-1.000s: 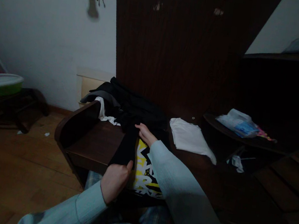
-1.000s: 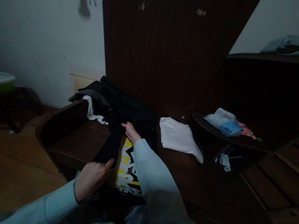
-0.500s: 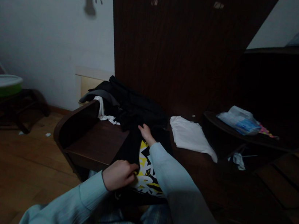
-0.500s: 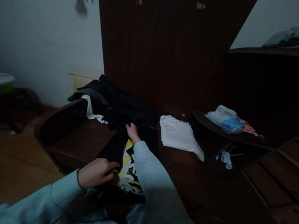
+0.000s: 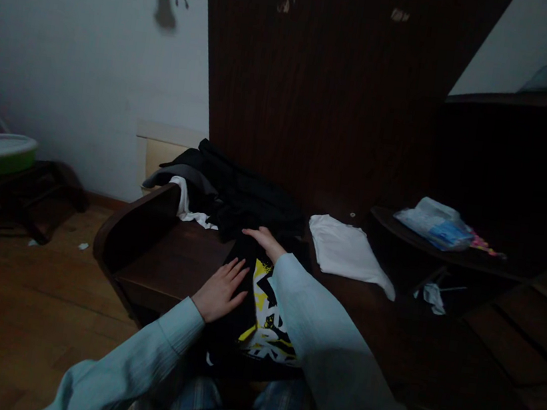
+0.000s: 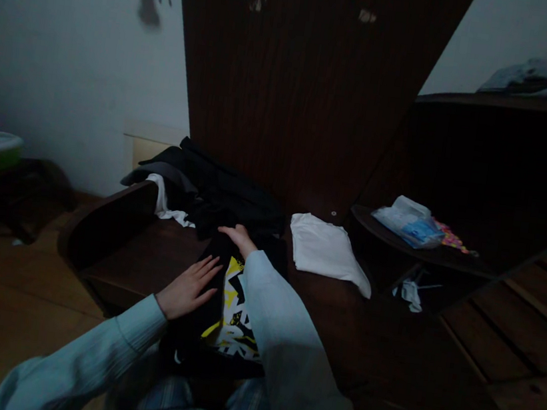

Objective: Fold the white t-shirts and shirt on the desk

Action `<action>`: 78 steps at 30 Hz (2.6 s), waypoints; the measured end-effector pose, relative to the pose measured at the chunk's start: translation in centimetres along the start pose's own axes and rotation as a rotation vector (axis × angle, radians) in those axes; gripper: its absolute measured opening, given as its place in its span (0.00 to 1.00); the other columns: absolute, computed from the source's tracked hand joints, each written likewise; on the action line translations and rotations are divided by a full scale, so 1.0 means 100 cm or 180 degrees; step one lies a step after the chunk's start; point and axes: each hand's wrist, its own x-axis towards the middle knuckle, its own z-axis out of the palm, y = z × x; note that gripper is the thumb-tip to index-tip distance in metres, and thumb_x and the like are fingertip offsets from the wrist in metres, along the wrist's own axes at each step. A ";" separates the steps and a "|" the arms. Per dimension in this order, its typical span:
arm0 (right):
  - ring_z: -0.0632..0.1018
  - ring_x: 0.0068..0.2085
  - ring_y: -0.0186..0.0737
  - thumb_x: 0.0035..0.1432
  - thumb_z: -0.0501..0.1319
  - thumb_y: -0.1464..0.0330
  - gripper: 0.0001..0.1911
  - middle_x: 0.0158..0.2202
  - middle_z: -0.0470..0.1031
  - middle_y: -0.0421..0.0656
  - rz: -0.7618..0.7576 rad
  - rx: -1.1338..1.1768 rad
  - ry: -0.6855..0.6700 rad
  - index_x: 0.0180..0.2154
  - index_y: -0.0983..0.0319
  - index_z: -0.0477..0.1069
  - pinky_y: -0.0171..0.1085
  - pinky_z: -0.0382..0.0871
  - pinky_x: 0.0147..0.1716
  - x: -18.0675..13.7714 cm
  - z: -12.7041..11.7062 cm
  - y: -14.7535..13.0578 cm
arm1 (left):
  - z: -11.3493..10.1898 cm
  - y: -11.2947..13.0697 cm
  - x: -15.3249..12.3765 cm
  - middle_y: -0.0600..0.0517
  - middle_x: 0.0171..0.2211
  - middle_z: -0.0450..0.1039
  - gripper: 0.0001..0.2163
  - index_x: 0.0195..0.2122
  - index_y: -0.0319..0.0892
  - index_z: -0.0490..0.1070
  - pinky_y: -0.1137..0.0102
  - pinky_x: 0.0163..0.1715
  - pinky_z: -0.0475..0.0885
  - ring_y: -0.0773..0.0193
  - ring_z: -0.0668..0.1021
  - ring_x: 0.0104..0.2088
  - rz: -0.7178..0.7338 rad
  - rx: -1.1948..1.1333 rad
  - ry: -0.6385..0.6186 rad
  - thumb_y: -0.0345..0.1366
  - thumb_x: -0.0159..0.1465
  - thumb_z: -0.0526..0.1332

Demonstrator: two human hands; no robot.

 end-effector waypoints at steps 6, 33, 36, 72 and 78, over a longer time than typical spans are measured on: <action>0.75 0.29 0.35 0.43 0.62 0.75 0.02 0.25 0.74 0.41 -0.0010 0.0173 0.0028 0.25 0.64 0.70 0.35 0.69 0.34 0.013 0.002 -0.016 | 0.002 0.008 -0.007 0.40 0.59 0.54 0.24 0.57 0.35 0.57 0.57 0.55 0.59 0.52 0.56 0.60 0.0015 0.0128 0.0006 0.42 0.62 0.49; 0.74 0.31 0.31 0.41 0.63 0.78 0.32 0.36 0.73 0.41 -0.1378 -0.1115 0.0174 0.51 0.62 0.61 0.33 0.69 0.35 -0.012 -0.102 -0.039 | -0.045 0.003 0.062 0.43 0.40 0.69 0.13 0.40 0.39 0.69 0.63 0.40 0.68 0.54 0.73 0.41 -0.0181 0.0590 -0.1036 0.40 0.59 0.52; 0.75 0.31 0.33 0.39 0.66 0.76 0.33 0.35 0.73 0.43 -0.0856 -0.1580 0.0321 0.50 0.64 0.61 0.33 0.68 0.32 -0.023 -0.145 -0.024 | -0.046 0.002 0.077 0.43 0.41 0.70 0.13 0.40 0.38 0.69 0.66 0.37 0.69 0.55 0.74 0.41 -0.0252 0.0539 -0.1402 0.38 0.59 0.52; 0.73 0.28 0.36 0.50 0.61 0.59 0.13 0.25 0.71 0.42 0.0165 -0.2255 0.0534 0.28 0.62 0.64 0.32 0.61 0.27 -0.082 -0.135 0.024 | 0.006 0.015 0.100 0.51 0.53 0.65 0.17 0.51 0.41 0.64 0.67 0.53 0.60 0.64 0.66 0.53 0.1093 -0.0341 -0.0353 0.32 0.61 0.49; 0.62 0.17 0.28 0.44 0.61 0.52 0.21 0.12 0.58 0.33 0.0649 -0.1717 -0.0755 0.18 0.61 0.58 0.30 0.54 0.18 -0.141 -0.156 0.031 | -0.007 0.035 0.121 0.46 0.39 0.74 0.17 0.39 0.39 0.72 0.64 0.44 0.64 0.59 0.73 0.42 0.0782 0.0245 -0.0524 0.40 0.65 0.45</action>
